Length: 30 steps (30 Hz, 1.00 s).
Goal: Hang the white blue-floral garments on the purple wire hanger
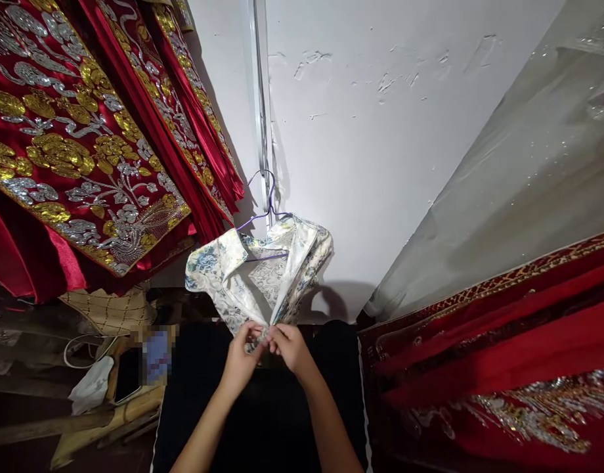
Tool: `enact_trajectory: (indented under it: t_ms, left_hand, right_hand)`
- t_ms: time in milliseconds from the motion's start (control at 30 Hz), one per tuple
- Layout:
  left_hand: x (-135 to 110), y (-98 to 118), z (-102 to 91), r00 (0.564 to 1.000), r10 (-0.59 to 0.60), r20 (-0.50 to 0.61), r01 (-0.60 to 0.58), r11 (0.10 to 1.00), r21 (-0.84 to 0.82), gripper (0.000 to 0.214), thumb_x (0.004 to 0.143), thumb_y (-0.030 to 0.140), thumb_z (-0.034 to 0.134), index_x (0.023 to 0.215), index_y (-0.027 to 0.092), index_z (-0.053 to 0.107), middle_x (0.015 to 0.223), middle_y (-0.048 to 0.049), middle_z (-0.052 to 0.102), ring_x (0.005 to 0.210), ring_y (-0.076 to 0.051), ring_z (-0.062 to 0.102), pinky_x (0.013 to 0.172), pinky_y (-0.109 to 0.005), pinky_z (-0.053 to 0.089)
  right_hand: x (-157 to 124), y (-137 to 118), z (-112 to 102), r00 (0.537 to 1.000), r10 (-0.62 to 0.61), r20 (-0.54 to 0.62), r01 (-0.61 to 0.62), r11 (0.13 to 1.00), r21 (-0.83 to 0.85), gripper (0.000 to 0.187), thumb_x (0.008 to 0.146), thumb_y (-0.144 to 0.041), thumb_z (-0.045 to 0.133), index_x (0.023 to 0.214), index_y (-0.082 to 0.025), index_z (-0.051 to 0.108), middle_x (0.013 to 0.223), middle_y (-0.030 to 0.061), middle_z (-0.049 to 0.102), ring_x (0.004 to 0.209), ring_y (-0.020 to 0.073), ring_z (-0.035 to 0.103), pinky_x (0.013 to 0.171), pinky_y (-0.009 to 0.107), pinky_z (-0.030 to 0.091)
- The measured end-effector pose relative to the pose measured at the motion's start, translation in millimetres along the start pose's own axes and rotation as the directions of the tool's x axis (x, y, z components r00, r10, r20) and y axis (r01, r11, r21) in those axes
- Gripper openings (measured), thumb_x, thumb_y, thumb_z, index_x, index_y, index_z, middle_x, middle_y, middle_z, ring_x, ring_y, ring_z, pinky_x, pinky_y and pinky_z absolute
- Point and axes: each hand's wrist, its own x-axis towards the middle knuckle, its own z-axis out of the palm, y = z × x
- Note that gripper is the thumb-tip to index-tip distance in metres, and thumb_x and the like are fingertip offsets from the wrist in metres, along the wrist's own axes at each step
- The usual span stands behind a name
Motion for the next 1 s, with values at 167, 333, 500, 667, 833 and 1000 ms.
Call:
enact_trajectory:
  t_ms: [167,333,500,667,833,1000]
  left_hand:
    - [0.5,6.2,18.2,0.998,-0.025,0.053,0.022,0.999,0.047,0.011,0.081,0.032,0.065,0.078,0.023,0.069,0.074,-0.0042,0.063,0.074,-0.023,0.058,0.073,-0.031,0.046]
    - [2.3,-2.8,9.8,0.981,0.096,0.17,-0.132,0.967,0.218,0.023,0.089,0.033,0.056,0.069,0.021,0.059,0.068,-0.0025,0.055,0.068,-0.018,0.051,0.065,-0.028,0.04]
    - [9.7,-18.0,6.6,0.974,0.104,0.2,-0.169,0.924,0.344,0.025,0.086,0.028,0.054,0.064,0.019,0.049,0.064,0.0008,0.045,0.063,-0.015,0.046,0.061,-0.024,0.035]
    - [29.9,-8.9,2.5,0.956,0.111,0.273,-0.211,0.905,0.371,0.022,0.08,0.021,0.06,0.062,0.018,0.05,0.058,0.0032,0.043,0.056,-0.013,0.043,0.057,-0.023,0.034]
    - [51.6,72.1,-1.1,0.914,0.297,0.277,-0.366,0.897,0.246,0.022,0.094,0.024,0.053,0.113,0.02,0.064,0.098,-0.0058,0.068,0.091,-0.019,0.063,0.085,-0.03,0.048]
    - [78.7,168.6,2.1,0.764,0.633,0.128,-0.643,0.728,0.235,0.035,0.098,0.026,0.053,0.133,0.023,0.057,0.109,-0.0079,0.068,0.095,-0.017,0.064,0.088,-0.031,0.049]
  right_hand:
    - [-4.6,4.6,24.6,0.996,0.03,0.087,-0.028,0.999,-0.019,0.046,0.085,-0.061,0.053,0.065,-0.02,0.055,0.039,-0.0033,0.048,0.039,0.0111,0.039,0.05,0.027,0.033]
    - [0.8,-42.3,11.5,0.999,-0.02,-0.031,0.023,0.994,0.104,0.038,0.083,-0.052,0.057,0.066,-0.019,0.056,0.042,-0.0029,0.05,0.039,0.0103,0.039,0.047,0.026,0.03]
    - [14.7,-146.2,-5.4,0.962,-0.237,-0.133,0.248,0.966,0.078,0.034,0.088,-0.045,0.059,0.067,-0.018,0.059,0.047,-0.0032,0.052,0.043,0.0092,0.04,0.049,0.025,0.032]
    - [15.0,-197.0,0.4,0.889,-0.409,-0.208,0.441,0.886,0.141,0.031,0.09,-0.042,0.058,0.07,-0.018,0.059,0.046,-0.0035,0.051,0.044,0.0093,0.04,0.047,0.023,0.029]
    - [3.2,-187.4,10.7,0.913,-0.388,-0.13,0.396,0.917,0.047,0.027,0.093,-0.034,0.051,0.07,-0.019,0.057,0.048,-0.004,0.053,0.045,0.0094,0.042,0.048,0.022,0.032]
    - [-6.3,-191.0,16.5,0.878,-0.469,-0.101,0.456,0.881,-0.128,0.027,0.094,-0.032,0.049,0.073,-0.019,0.059,0.047,-0.0037,0.054,0.045,0.0105,0.045,0.05,0.023,0.036]
